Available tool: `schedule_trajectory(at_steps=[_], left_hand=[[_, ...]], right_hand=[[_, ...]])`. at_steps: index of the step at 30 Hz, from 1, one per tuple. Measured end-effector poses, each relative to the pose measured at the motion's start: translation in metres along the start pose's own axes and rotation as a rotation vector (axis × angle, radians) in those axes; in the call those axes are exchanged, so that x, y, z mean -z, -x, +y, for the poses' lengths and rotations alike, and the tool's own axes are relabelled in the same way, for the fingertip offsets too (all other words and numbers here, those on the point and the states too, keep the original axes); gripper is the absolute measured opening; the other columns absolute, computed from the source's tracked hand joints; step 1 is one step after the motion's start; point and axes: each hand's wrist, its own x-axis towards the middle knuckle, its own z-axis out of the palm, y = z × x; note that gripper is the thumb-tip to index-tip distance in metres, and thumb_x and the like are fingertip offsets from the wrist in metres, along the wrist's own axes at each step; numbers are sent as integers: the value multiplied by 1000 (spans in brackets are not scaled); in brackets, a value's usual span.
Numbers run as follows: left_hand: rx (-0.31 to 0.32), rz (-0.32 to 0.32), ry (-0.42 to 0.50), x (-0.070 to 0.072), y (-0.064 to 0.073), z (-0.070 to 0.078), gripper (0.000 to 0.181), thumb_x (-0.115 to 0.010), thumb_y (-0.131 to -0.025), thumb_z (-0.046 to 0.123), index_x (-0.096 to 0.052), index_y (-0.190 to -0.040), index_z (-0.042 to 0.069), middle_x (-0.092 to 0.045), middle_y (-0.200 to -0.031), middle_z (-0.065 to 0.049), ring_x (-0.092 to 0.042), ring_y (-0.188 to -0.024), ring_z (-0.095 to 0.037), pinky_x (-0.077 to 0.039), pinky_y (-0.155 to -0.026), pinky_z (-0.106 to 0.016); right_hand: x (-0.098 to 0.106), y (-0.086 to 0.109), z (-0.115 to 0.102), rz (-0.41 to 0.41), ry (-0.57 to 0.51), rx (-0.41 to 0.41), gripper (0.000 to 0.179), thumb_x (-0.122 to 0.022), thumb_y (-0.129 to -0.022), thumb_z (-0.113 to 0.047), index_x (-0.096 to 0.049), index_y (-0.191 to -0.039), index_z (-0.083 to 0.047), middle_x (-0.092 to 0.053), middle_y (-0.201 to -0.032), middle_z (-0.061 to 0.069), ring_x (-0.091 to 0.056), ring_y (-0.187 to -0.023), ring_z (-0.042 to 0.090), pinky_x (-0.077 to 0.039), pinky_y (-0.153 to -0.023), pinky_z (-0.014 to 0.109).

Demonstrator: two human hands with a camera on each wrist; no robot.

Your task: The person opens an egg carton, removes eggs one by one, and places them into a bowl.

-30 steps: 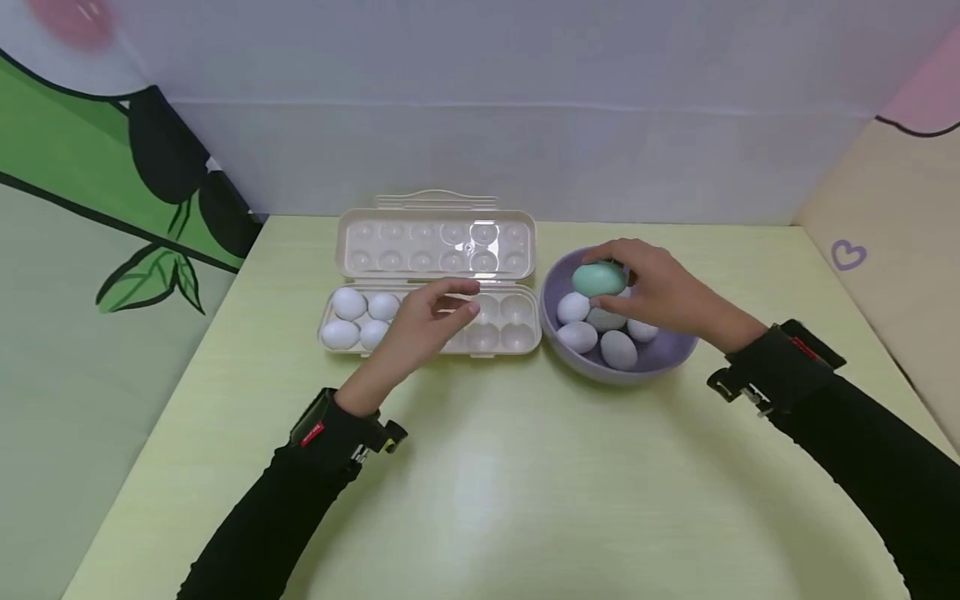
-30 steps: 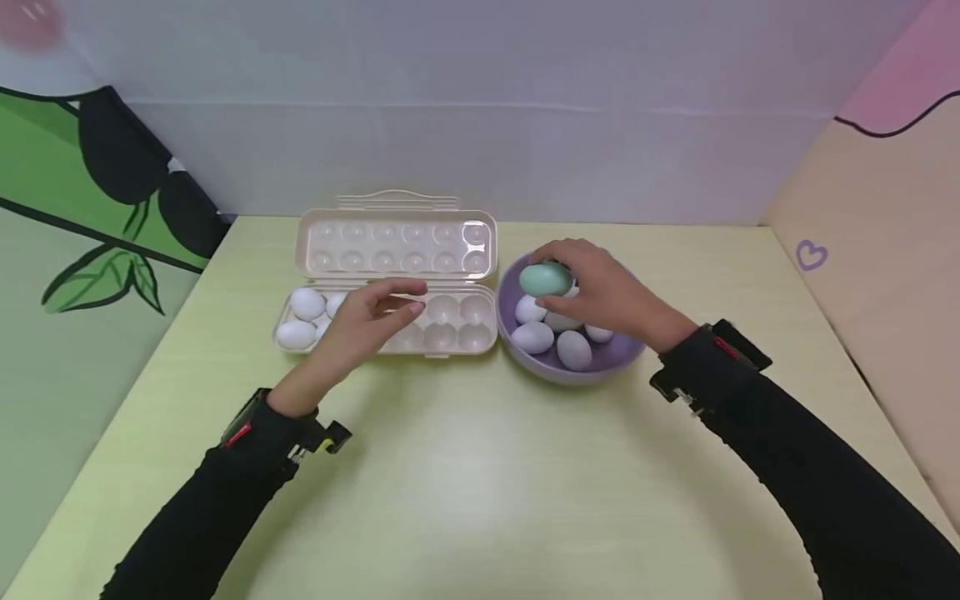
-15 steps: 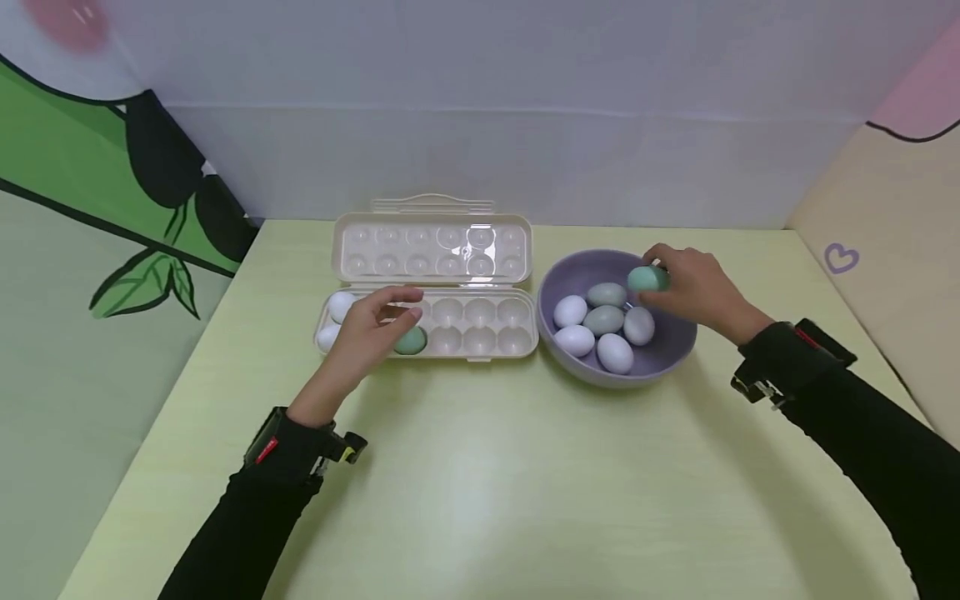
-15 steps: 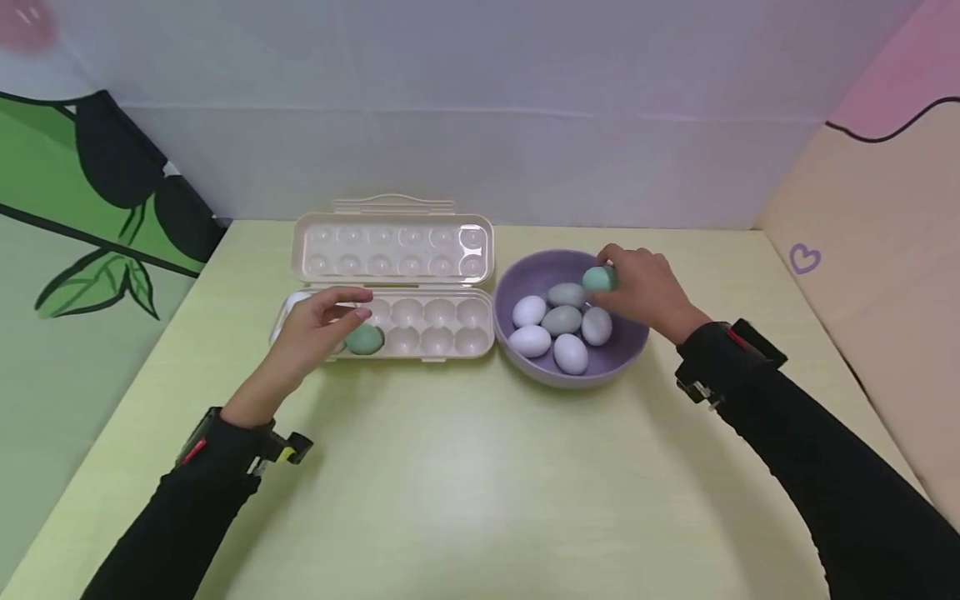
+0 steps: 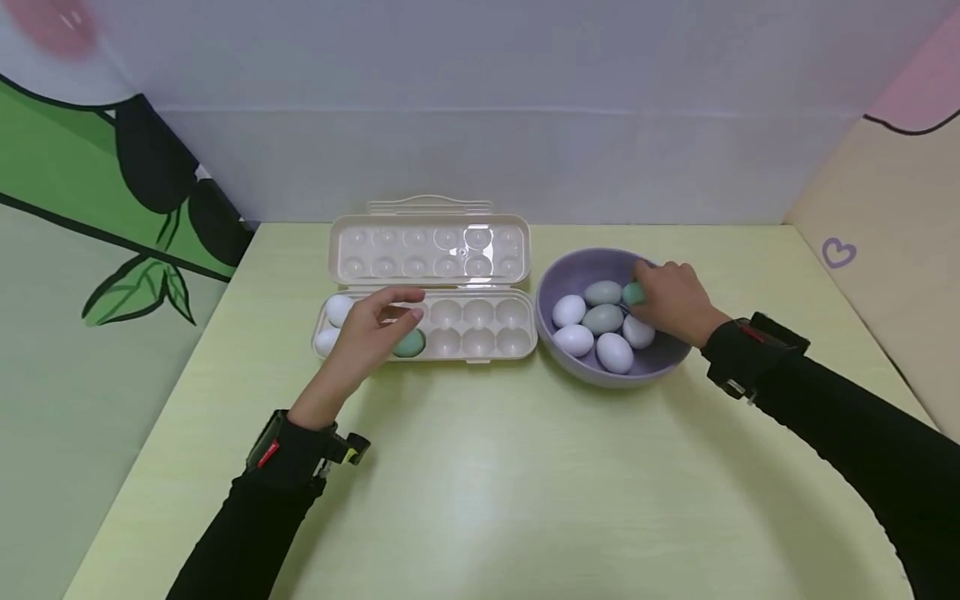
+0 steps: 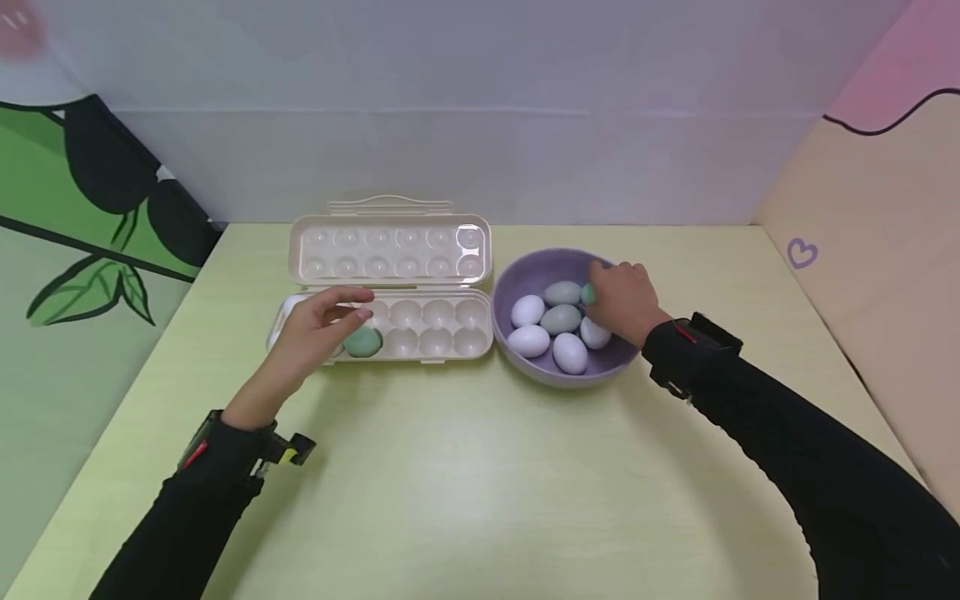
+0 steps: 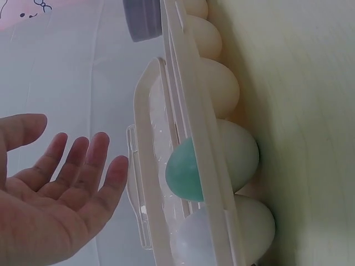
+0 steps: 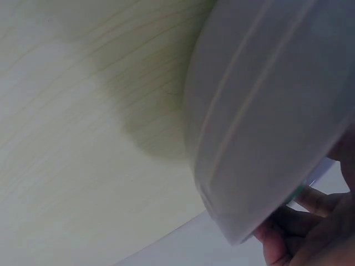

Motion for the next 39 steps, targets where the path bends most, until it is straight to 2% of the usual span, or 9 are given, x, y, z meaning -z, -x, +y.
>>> schedule_trajectory(at_steps=[9,14,24,28,33,36,39], left_hand=[[5,7,3,1,0,-3,27,-54,-91,18,-53,-115,7,-51,-121,-7,-53,-102,-22,-44,-87,-38],[7,8,11,-1,1,-2,27,-54,-90,17,-53,-115,6,-51,-121,-9,-53,-102,-22,-43,-88,-39],[-10,4,-12,-2,0,-3,28,-54,-90,16,-53,-116,4,-52,-119,-14,-53,-102,-25,-43,-88,-41],[-20,-3,-94,4,0,-5,29,-54,-90,15,-51,-117,5,-53,-117,-14,-52,-103,-25,-43,-88,-43],[-5,-19,-268,12,-3,-10,39,-56,-88,16,-44,-124,5,-54,-115,-15,-50,-106,-30,-41,-88,-47],[16,-65,-407,13,-7,-15,48,-60,-85,19,-40,-127,4,-52,-117,-16,-48,-108,-33,-39,-89,-49],[21,-128,-596,12,-11,-23,57,-64,-82,26,-40,-129,5,-51,-121,-16,-46,-109,-33,-37,-88,-50]], right_hand=[[-13,-6,0,-105,3,-8,24,-57,-71,-13,-42,-86,-2,-49,-68,9,-49,-64,28,-41,-61,47],[-16,-4,-1,-124,11,-4,25,-58,-73,-13,-39,-85,-1,-47,-68,9,-50,-64,26,-43,-58,44],[-10,-4,7,-162,-7,-42,29,-58,-75,-17,-45,-94,0,-51,-81,12,-51,-72,27,-43,-61,44],[5,-2,4,-152,-30,-46,36,-55,-76,-18,-47,-105,2,-55,-94,16,-54,-79,30,-43,-66,48],[27,1,-7,-81,-91,16,36,-54,-83,-18,-47,-113,1,-54,-105,19,-53,-90,32,-42,-74,49],[37,3,-16,-25,-131,66,34,-53,-84,-16,-48,-115,-2,-54,-109,16,-52,-96,31,-42,-80,48],[42,3,-23,13,-151,105,33,-52,-85,-16,-49,-115,-4,-55,-111,13,-51,-101,29,-41,-84,47]])
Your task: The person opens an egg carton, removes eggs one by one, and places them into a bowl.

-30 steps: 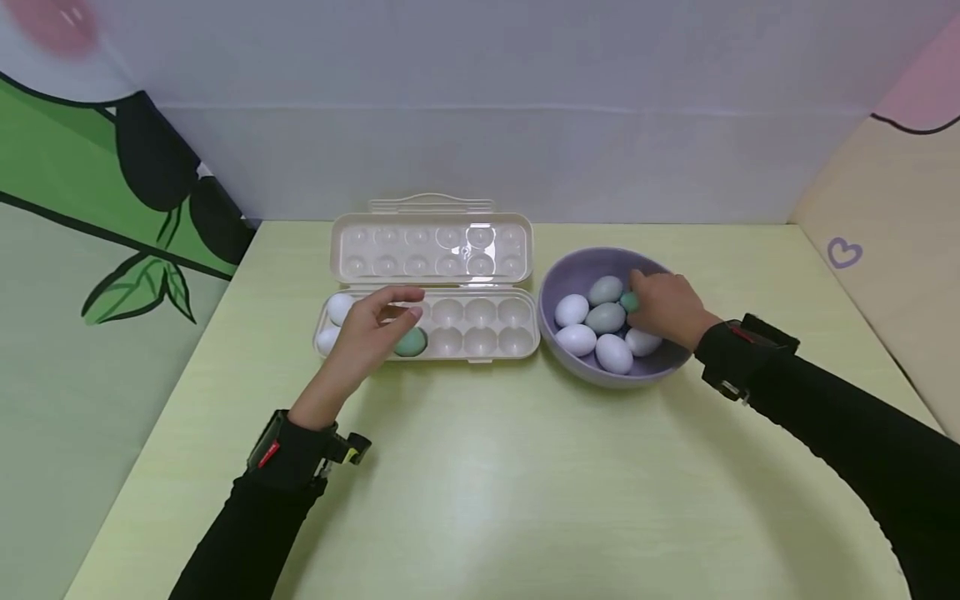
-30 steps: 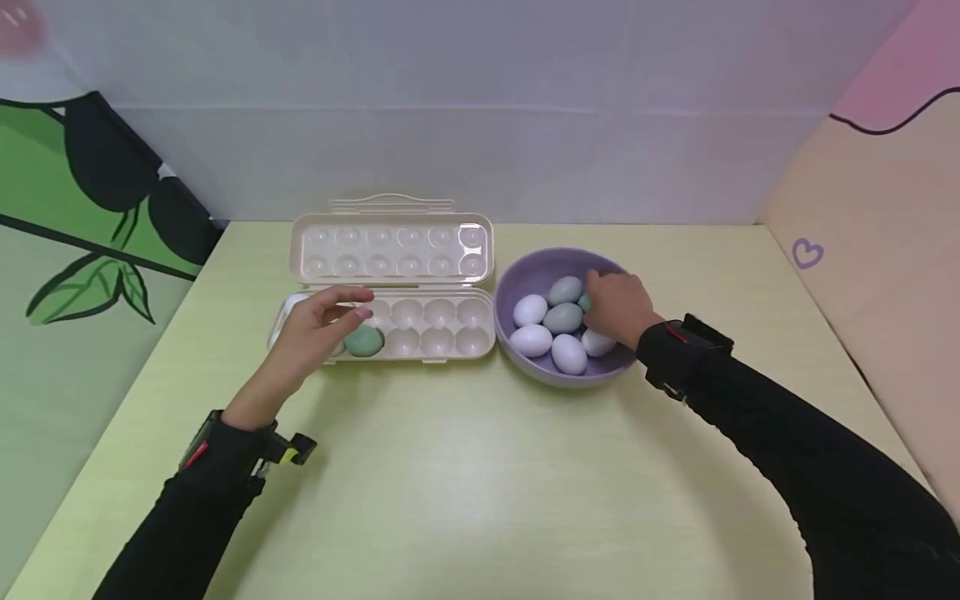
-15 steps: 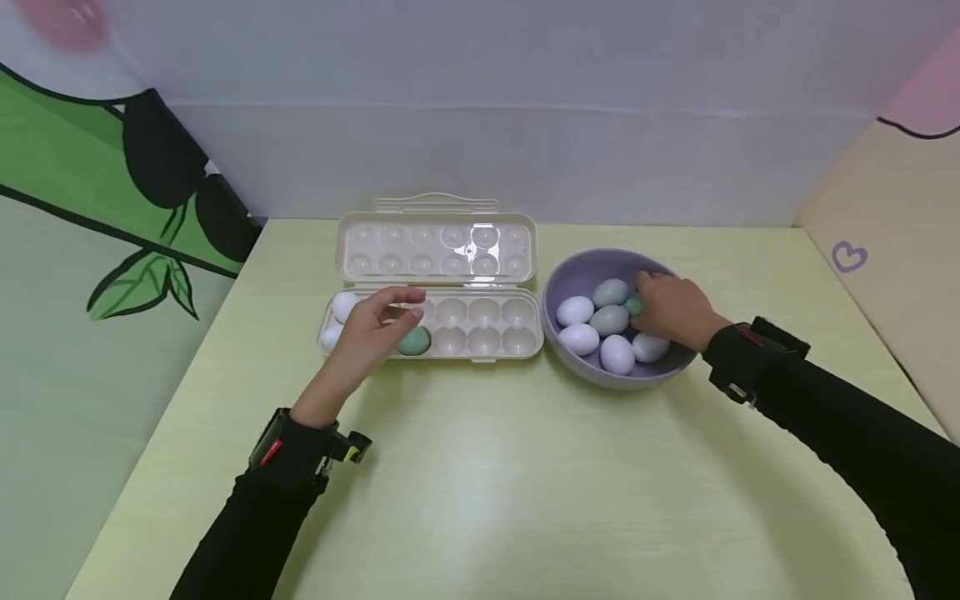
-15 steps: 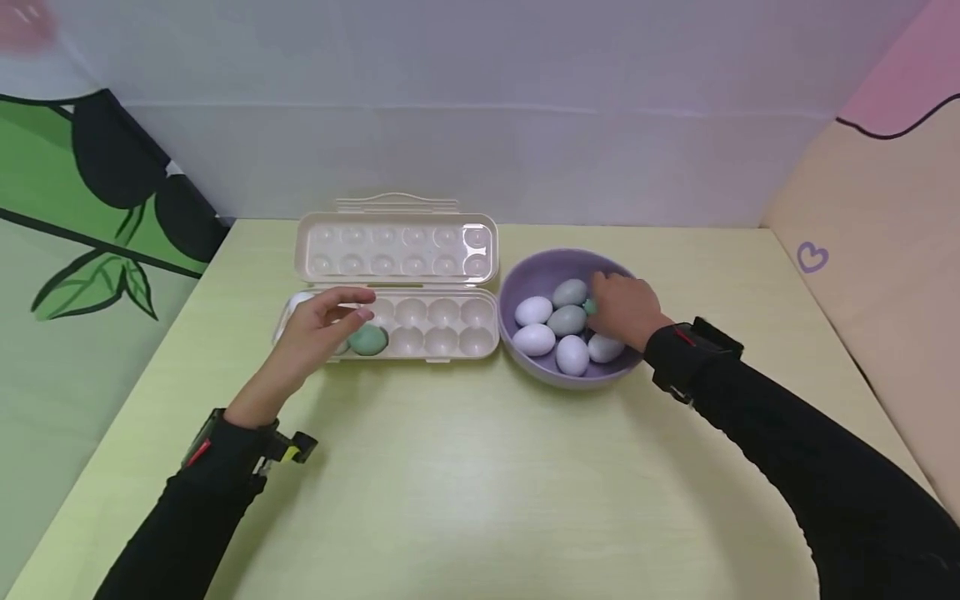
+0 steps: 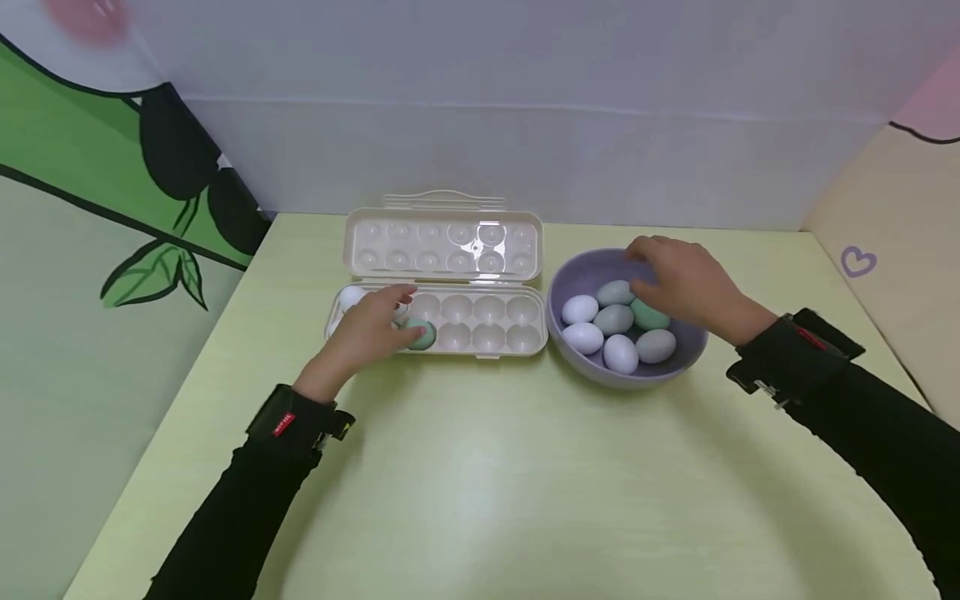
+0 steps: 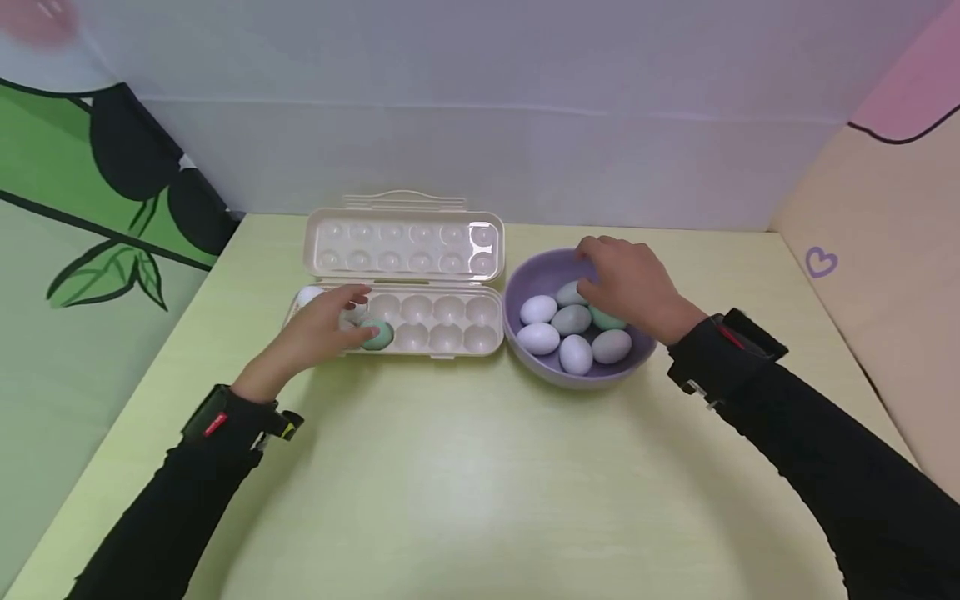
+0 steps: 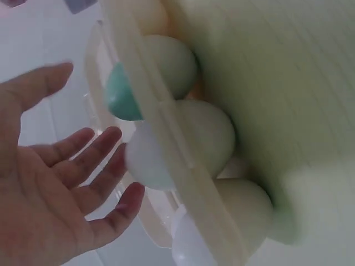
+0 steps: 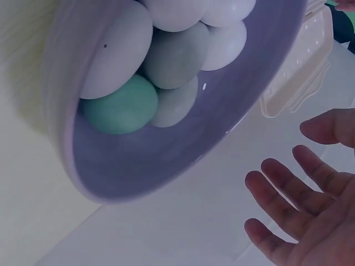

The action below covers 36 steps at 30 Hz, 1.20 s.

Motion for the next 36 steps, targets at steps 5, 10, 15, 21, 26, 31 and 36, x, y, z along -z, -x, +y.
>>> schedule_trajectory(at_steps=[5,10,15,21,26,31,36], left_hand=[[-18,-54,-245,-8,-4,-5,55,-65,-81,34,-46,-125,7,-53,-119,-13,-44,-106,-31,-33,-81,-54],[-27,-66,-291,-12,-5,-4,35,-64,-84,32,-57,-110,10,-59,-100,-8,-50,-93,-26,-33,-75,-53],[-45,-45,-309,-15,-3,-5,34,-64,-83,30,-57,-109,9,-60,-96,-7,-53,-92,-25,-34,-74,-53],[-115,70,-271,-10,4,-1,38,-65,-83,22,-53,-115,6,-58,-107,-11,-53,-99,-25,-36,-73,-53],[-243,201,-131,1,6,14,39,-64,-83,17,-51,-116,4,-56,-107,-13,-53,-98,-27,-42,-78,-49],[-353,254,80,6,8,33,40,-63,-83,15,-50,-119,3,-55,-111,-12,-51,-102,-23,-43,-85,-41],[-355,257,230,4,9,56,39,-61,-85,13,-49,-122,7,-53,-114,-8,-51,-97,-18,-45,-81,-38]], right_hand=[[3,0,-12,16,-19,22,30,-49,-85,-16,-50,-114,-7,-56,-109,10,-52,-98,27,-42,-81,46],[4,1,-16,15,-9,24,29,-48,-84,-15,-52,-111,-6,-57,-108,10,-53,-93,26,-44,-77,44],[2,3,-15,5,-31,9,27,-48,-84,-15,-53,-110,-7,-57,-107,9,-53,-92,24,-44,-76,43],[-3,4,-13,0,-40,3,26,-48,-83,-14,-54,-108,-8,-57,-104,7,-53,-90,23,-44,-76,42],[-4,3,-16,12,-50,14,23,-48,-83,-13,-54,-105,-9,-57,-102,6,-53,-89,22,-44,-76,42],[-3,1,-23,15,-71,38,24,-48,-84,-13,-54,-107,-9,-57,-104,5,-53,-93,22,-44,-78,42],[-5,-5,-35,15,-135,71,24,-52,-86,-15,-53,-109,-8,-57,-105,6,-53,-96,22,-44,-82,41]])
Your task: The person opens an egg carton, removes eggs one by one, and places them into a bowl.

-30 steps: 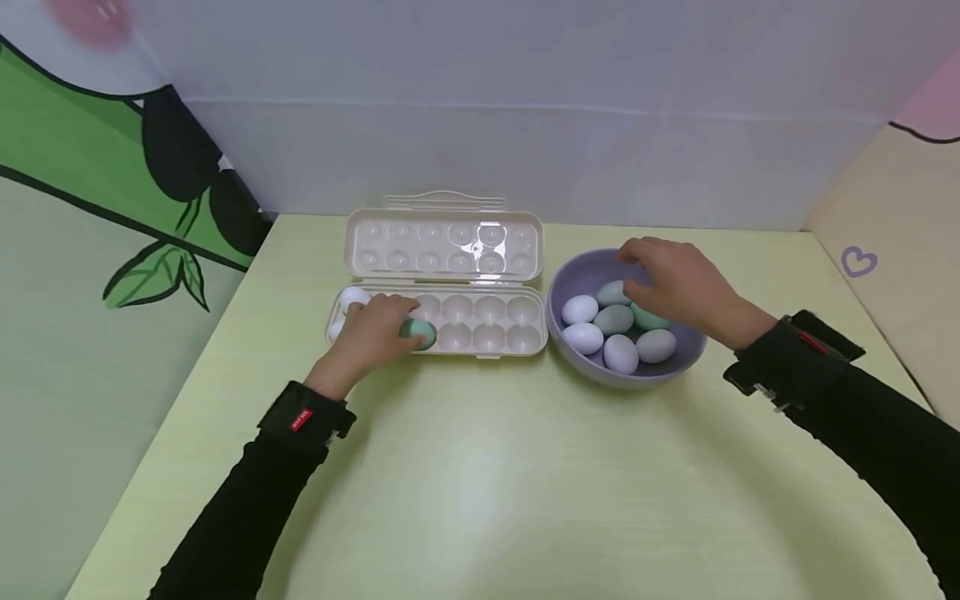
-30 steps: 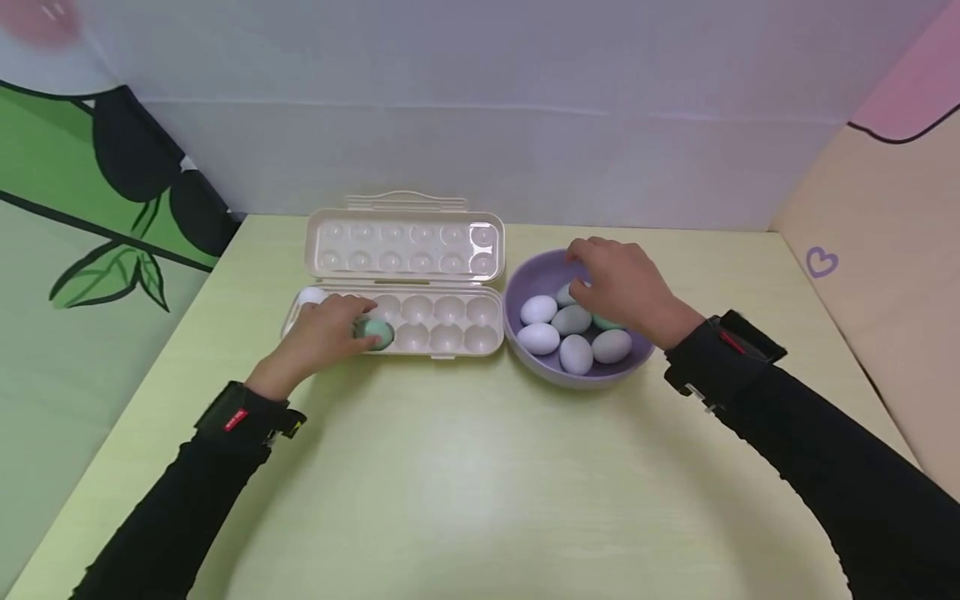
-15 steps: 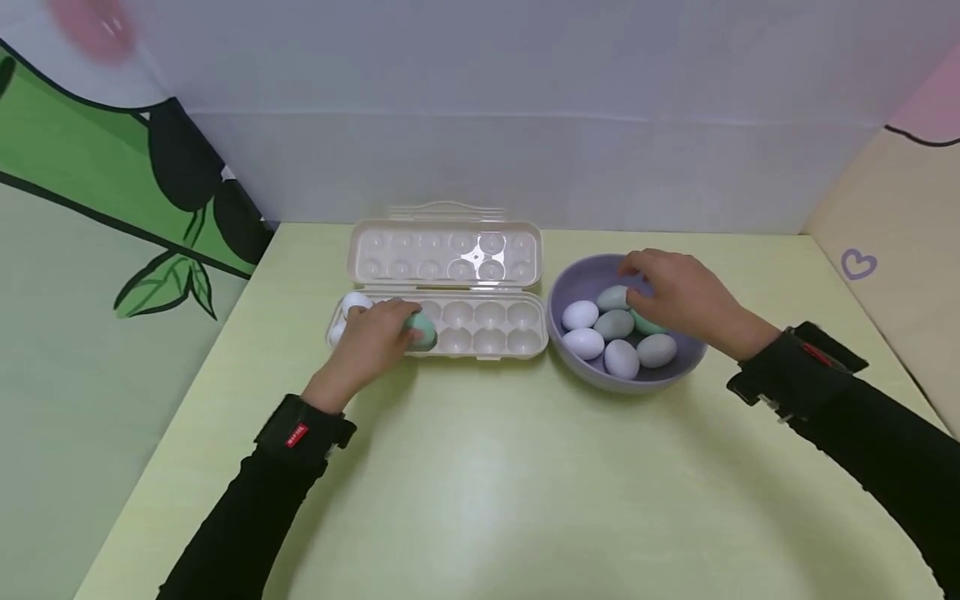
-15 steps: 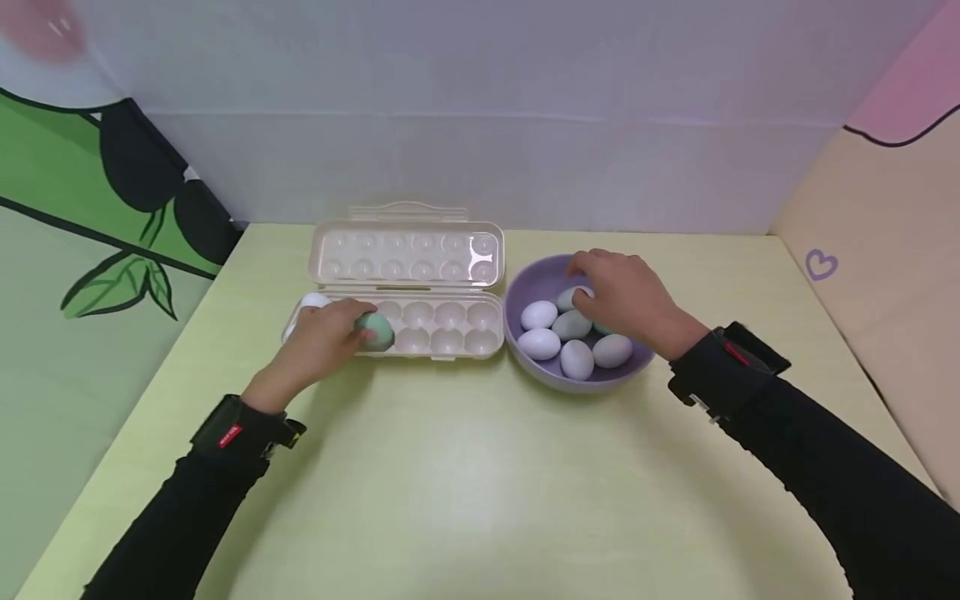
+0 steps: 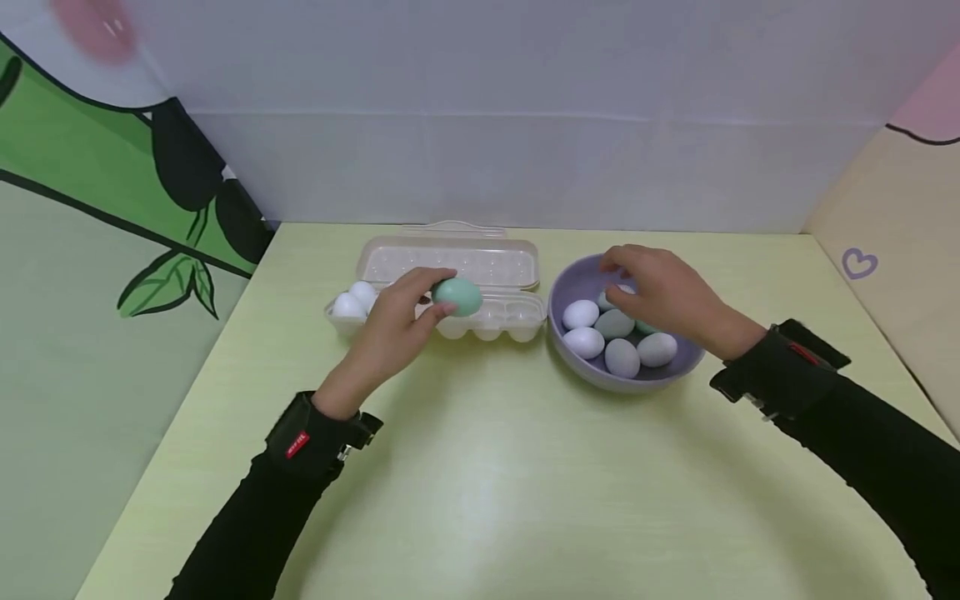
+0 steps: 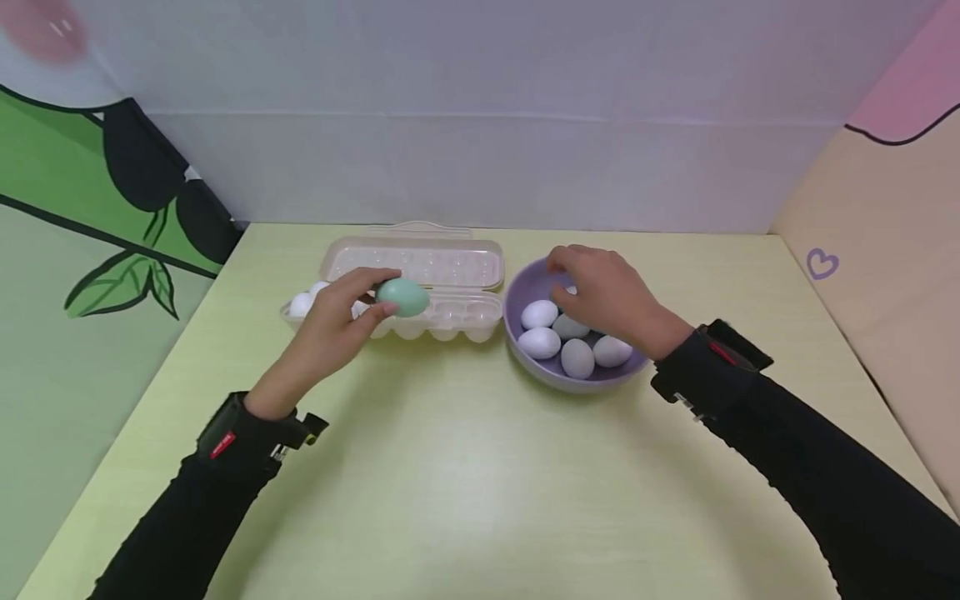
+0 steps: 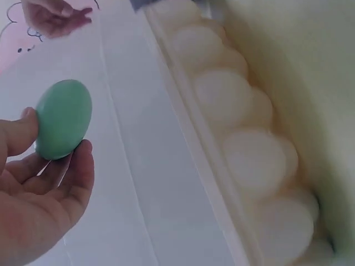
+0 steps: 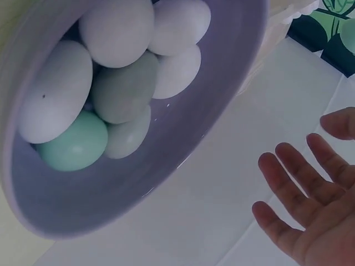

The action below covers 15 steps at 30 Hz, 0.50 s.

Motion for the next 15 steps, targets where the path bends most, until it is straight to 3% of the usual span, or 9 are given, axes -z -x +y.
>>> schedule_trajectory(at_steps=[4,9,15], left_hand=[[18,9,113,-14,-7,13,38,-60,-85,11,-50,-121,7,-54,-114,-7,-53,-94,-16,-47,-79,-32],[45,-5,260,-33,-14,27,38,-59,-85,8,-49,-121,3,-53,-118,-11,-53,-101,-18,-46,-84,-31],[72,-23,378,-52,-18,36,39,-57,-86,9,-47,-124,3,-51,-122,-12,-52,-105,-20,-46,-85,-29]], right_hand=[[-5,-3,-16,-41,-62,67,32,-58,-87,-26,-49,-116,-13,-54,-108,0,-51,-99,15,-44,-84,37],[-18,-7,-39,-77,-154,202,51,-63,-85,-32,-37,-127,-17,-50,-115,-2,-49,-100,10,-45,-83,33],[-32,-10,-56,28,-188,336,50,-65,-83,-25,-38,-123,-11,-48,-113,-1,-49,-94,10,-45,-80,29]])
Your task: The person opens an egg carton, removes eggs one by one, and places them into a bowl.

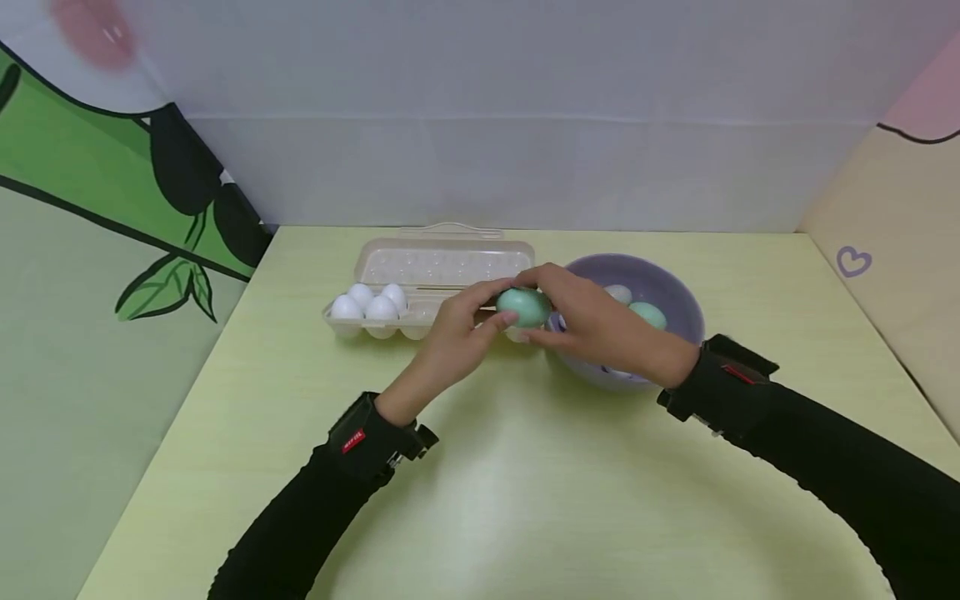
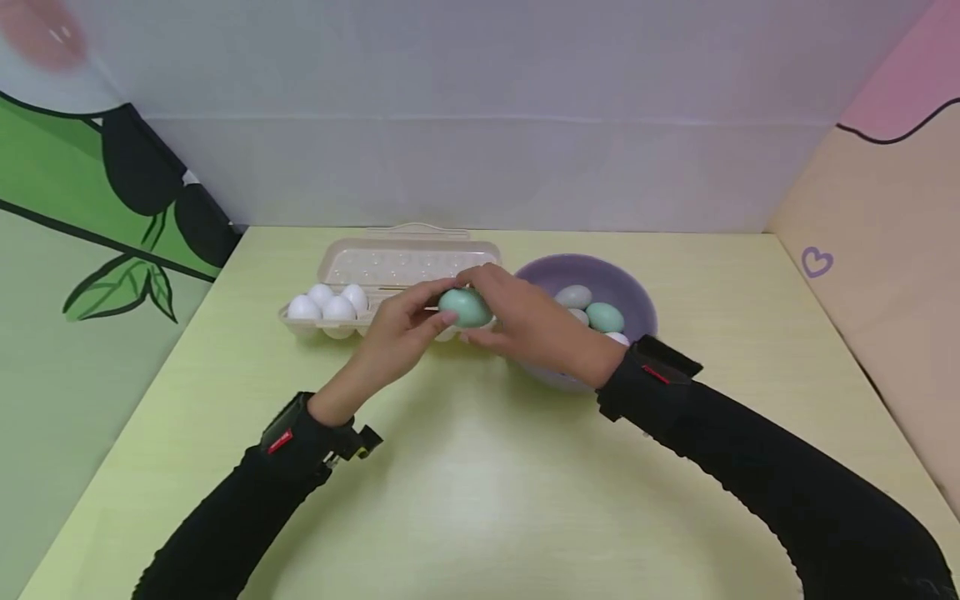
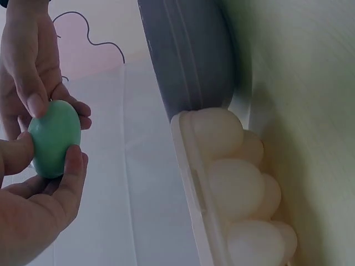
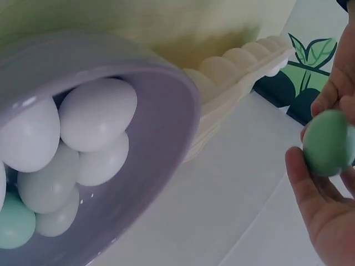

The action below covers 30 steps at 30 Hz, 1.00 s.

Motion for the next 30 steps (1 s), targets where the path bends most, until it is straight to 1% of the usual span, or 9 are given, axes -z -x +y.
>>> schedule_trajectory(at_steps=[4,7,10,14,16,19,23,25,30], left_hand=[[24,2,45,-7,-1,-1,39,-57,-87,10,-47,-124,4,-51,-121,-13,-51,-106,-22,-46,-85,-29],[45,-17,45,-9,-2,-2,38,-56,-89,11,-46,-125,5,-51,-121,-12,-51,-106,-21,-47,-84,-28],[36,-39,1,-9,-3,-4,38,-55,-90,14,-45,-126,6,-50,-122,-10,-49,-107,-19,-47,-82,-29],[-7,-18,-77,-2,-3,-7,37,-54,-91,17,-45,-126,8,-49,-125,-9,-49,-108,-18,-48,-78,-37],[-15,9,-97,3,-1,-10,36,-53,-91,16,-47,-125,8,-50,-125,-8,-49,-109,-19,-47,-77,-39],[-6,41,-115,11,1,-14,34,-52,-90,14,-48,-123,10,-51,-123,-7,-51,-107,-19,-47,-76,-39],[30,61,-124,21,7,-17,32,-52,-90,13,-49,-123,11,-52,-121,-5,-51,-105,-17,-47,-77,-39],[53,66,-121,25,10,-18,32,-51,-90,13,-49,-123,10,-52,-121,-6,-51,-105,-19,-46,-78,-41],[96,82,-116,30,16,-22,31,-51,-91,12,-50,-121,9,-52,-121,-7,-51,-105,-20,-45,-79,-42]], right_hand=[[-5,0,1,62,27,30,43,-66,-81,-15,-43,-118,-9,-49,-110,2,-49,-97,12,-44,-81,30],[-5,2,4,65,31,32,42,-66,-80,-12,-45,-116,-10,-50,-108,1,-49,-96,11,-44,-81,30],[-3,3,7,58,35,36,41,-66,-79,-11,-45,-115,-10,-50,-107,1,-49,-94,11,-45,-79,30],[6,3,13,52,53,23,42,-68,-78,-10,-46,-113,-11,-50,-106,0,-49,-92,12,-45,-78,31],[11,3,19,43,63,-6,42,-68,-77,-10,-46,-113,-11,-50,-106,1,-49,-91,13,-45,-77,32],[20,4,29,12,80,-93,41,-68,-78,-13,-46,-114,-12,-50,-107,1,-49,-90,14,-45,-76,33],[30,6,48,-32,105,-232,40,-67,-79,-17,-48,-114,-13,-52,-107,1,-49,-91,16,-44,-77,36],[33,6,57,-54,127,-281,40,-67,-79,-19,-48,-114,-13,-53,-107,2,-50,-92,17,-43,-78,37],[29,10,79,-119,189,-299,40,-66,-79,-12,-48,-115,-12,-52,-110,5,-45,-101,22,-42,-82,41]])
